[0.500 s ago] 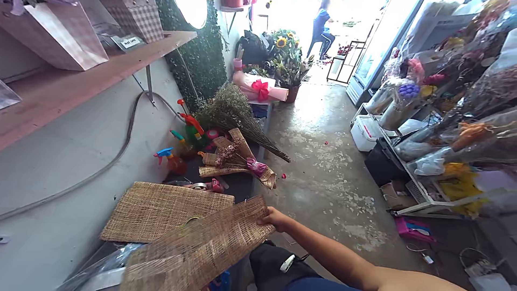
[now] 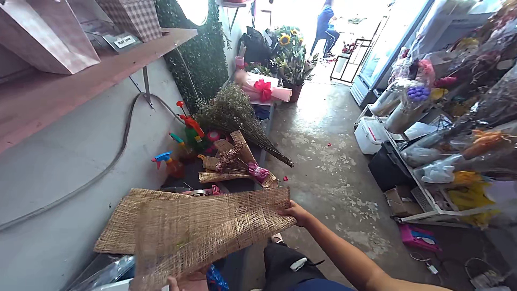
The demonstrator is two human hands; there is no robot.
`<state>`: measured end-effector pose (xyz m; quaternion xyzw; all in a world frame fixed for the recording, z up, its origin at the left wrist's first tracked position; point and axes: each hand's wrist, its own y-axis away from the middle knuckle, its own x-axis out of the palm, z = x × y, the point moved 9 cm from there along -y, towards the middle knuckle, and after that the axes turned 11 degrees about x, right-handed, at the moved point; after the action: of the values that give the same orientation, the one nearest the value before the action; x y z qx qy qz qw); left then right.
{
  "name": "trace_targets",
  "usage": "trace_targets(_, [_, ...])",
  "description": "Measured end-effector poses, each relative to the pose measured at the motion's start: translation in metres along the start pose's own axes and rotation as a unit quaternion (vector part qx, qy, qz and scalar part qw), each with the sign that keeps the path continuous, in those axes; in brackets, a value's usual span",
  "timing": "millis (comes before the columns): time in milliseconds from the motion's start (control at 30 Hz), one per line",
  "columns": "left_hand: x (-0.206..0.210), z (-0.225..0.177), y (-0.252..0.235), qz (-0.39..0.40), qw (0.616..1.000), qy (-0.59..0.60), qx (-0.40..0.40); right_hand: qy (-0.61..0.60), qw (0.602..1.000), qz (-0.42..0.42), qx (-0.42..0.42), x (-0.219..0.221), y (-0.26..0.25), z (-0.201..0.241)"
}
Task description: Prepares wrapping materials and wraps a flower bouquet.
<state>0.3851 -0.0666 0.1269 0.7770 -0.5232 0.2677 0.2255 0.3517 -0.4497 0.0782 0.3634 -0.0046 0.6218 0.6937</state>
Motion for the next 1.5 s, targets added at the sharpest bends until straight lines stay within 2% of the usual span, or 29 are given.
trace_targets(167, [0.033, 0.026, -0.041, -0.025, 0.996, -0.086, -0.002, 0.018, 0.999, -0.031, -0.030, -0.044, -0.007, 0.062])
trace_targets(300, [0.080, 0.044, -0.066, -0.050, 0.991, -0.120, 0.001, 0.006, 0.997, -0.042, -0.063, -0.074, -0.019, 0.099])
trace_targets(500, [0.144, 0.056, -0.099, -0.025, 0.980, -0.197, 0.025, -0.004, 0.993, -0.070, -0.091, -0.118, -0.033, 0.143])
trace_targets(633, [0.161, 0.073, -0.112, -0.038, 0.976, -0.213, 0.031, 0.011, 0.994, -0.046, -0.102, -0.131, -0.058, 0.168])
trace_targets(833, [0.168, 0.075, -0.111, -0.098, 0.955, -0.274, 0.063, 0.057, 0.992, -0.023, -0.111, -0.139, -0.082, 0.209])
trace_targets(1000, [0.157, 0.077, -0.111, -0.123, 0.966, -0.220, 0.057, 0.055, 0.991, -0.005, -0.120, -0.132, -0.107, 0.223])
trace_targets(1167, [0.152, 0.056, -0.124, -0.126, 0.969, -0.195, 0.086, 0.040, 0.989, 0.015, -0.141, -0.107, -0.122, 0.232])
trace_targets(1267, [0.162, 0.056, -0.136, -0.082, 0.989, -0.053, 0.114, 0.011, 0.989, 0.004, -0.149, -0.093, -0.131, 0.228])
trace_targets(1333, [0.175, 0.069, -0.135, -0.007, 0.993, 0.016, 0.115, -0.006, 0.990, -0.002, -0.142, -0.078, -0.135, 0.219])
trace_targets(1433, [0.206, 0.115, -0.106, 0.096, 0.994, -0.022, 0.037, -0.004, 0.994, 0.000, -0.106, -0.046, -0.139, 0.192])
trace_targets(1500, [0.219, 0.152, -0.090, 0.093, 0.994, -0.059, -0.017, -0.011, 0.996, -0.001, -0.084, -0.031, -0.144, 0.172])
